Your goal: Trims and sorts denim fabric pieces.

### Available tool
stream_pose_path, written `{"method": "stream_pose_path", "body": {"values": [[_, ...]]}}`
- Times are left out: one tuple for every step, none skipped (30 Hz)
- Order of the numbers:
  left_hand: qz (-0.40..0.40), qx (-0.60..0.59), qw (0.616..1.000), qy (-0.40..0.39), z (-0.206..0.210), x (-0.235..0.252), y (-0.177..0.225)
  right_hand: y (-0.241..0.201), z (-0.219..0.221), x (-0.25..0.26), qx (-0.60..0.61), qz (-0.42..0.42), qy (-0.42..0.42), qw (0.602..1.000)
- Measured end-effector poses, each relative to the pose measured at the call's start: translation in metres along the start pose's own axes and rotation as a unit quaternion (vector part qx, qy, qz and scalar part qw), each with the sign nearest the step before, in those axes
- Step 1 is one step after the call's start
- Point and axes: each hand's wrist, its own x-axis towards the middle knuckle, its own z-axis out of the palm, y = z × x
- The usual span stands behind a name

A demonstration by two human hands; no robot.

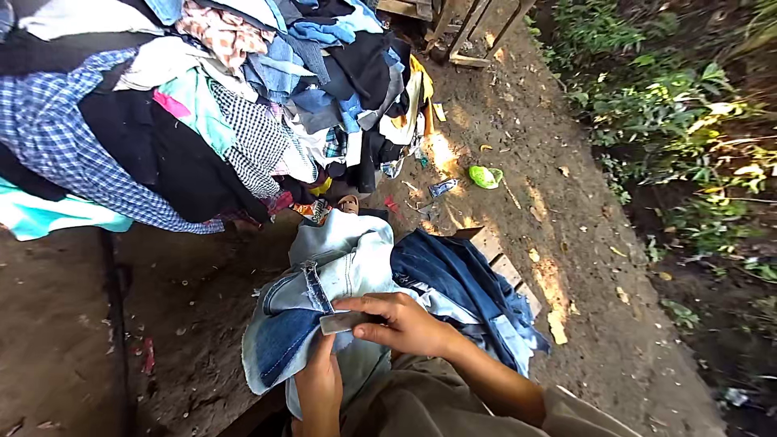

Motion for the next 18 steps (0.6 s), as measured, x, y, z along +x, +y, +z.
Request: {"method": "stream_pose_path", "body": {"values": [[0.001, -0.005, 1.000, -0.004, 0.001, -0.001, 0.001, 0.001, 0.003, 0.001, -0.021, -0.008, 0.021, 1.000], [0.004, -0.014, 1.000, -0.010, 0.002, -0.002, 0.002, 0.001, 0.005, 0.002, -0.043, -0.015, 0.045, 0.998], [0.007, -0.028, 0.999, -0.021, 0.003, -0.002, 0.002, 0.001, 0.006, 0.004, -0.054, -0.019, 0.069, 0.996], [0.010, -0.043, 0.999, -0.032, 0.003, -0.003, 0.002, 0.000, 0.007, 0.005, -0.038, -0.018, 0.085, 0.996], [0.011, -0.051, 0.998, -0.042, 0.002, -0.003, 0.003, -0.003, 0.008, 0.004, 0.019, -0.009, 0.085, 0.996], [0.015, -0.055, 0.997, -0.050, 0.001, -0.003, 0.003, -0.005, 0.006, 0.004, 0.104, 0.002, 0.066, 0.992], [0.019, -0.057, 0.997, -0.056, -0.001, -0.001, 0.003, -0.007, 0.006, 0.004, 0.196, 0.013, 0.048, 0.979], [0.018, -0.055, 0.996, -0.060, -0.002, 0.000, 0.003, -0.008, 0.006, 0.004, 0.271, 0.031, 0.040, 0.961], [0.015, -0.050, 0.997, -0.063, -0.004, 0.002, 0.002, -0.008, 0.007, 0.004, 0.320, 0.052, 0.035, 0.945], [0.010, -0.048, 0.997, -0.064, -0.006, 0.004, 0.001, -0.008, 0.007, 0.004, 0.348, 0.072, 0.024, 0.935], [0.006, -0.047, 0.997, -0.066, -0.008, 0.006, 0.000, -0.008, 0.006, 0.005, 0.362, 0.090, 0.011, 0.928], [0.002, -0.044, 0.997, -0.065, -0.010, 0.007, -0.002, -0.007, 0.006, 0.006, 0.370, 0.105, -0.001, 0.923], [-0.002, -0.043, 0.997, -0.061, -0.012, 0.009, -0.004, -0.006, 0.006, 0.007, 0.375, 0.122, -0.013, 0.919], [-0.004, -0.039, 0.998, -0.058, -0.013, 0.010, -0.006, -0.003, 0.007, 0.008, 0.383, 0.138, -0.024, 0.913], [-0.006, -0.034, 0.998, -0.054, -0.015, 0.013, -0.009, 0.002, 0.009, 0.010, 0.393, 0.152, -0.035, 0.906], [-0.007, -0.033, 0.998, -0.052, -0.017, 0.015, -0.014, 0.008, 0.012, 0.011, 0.407, 0.165, -0.046, 0.897], [-0.005, -0.035, 0.998, -0.054, -0.019, 0.018, -0.018, 0.015, 0.016, 0.012, 0.424, 0.177, -0.056, 0.887], [-0.001, -0.039, 0.998, -0.058, -0.022, 0.020, -0.022, 0.022, 0.020, 0.012, 0.442, 0.184, -0.063, 0.876]]}}
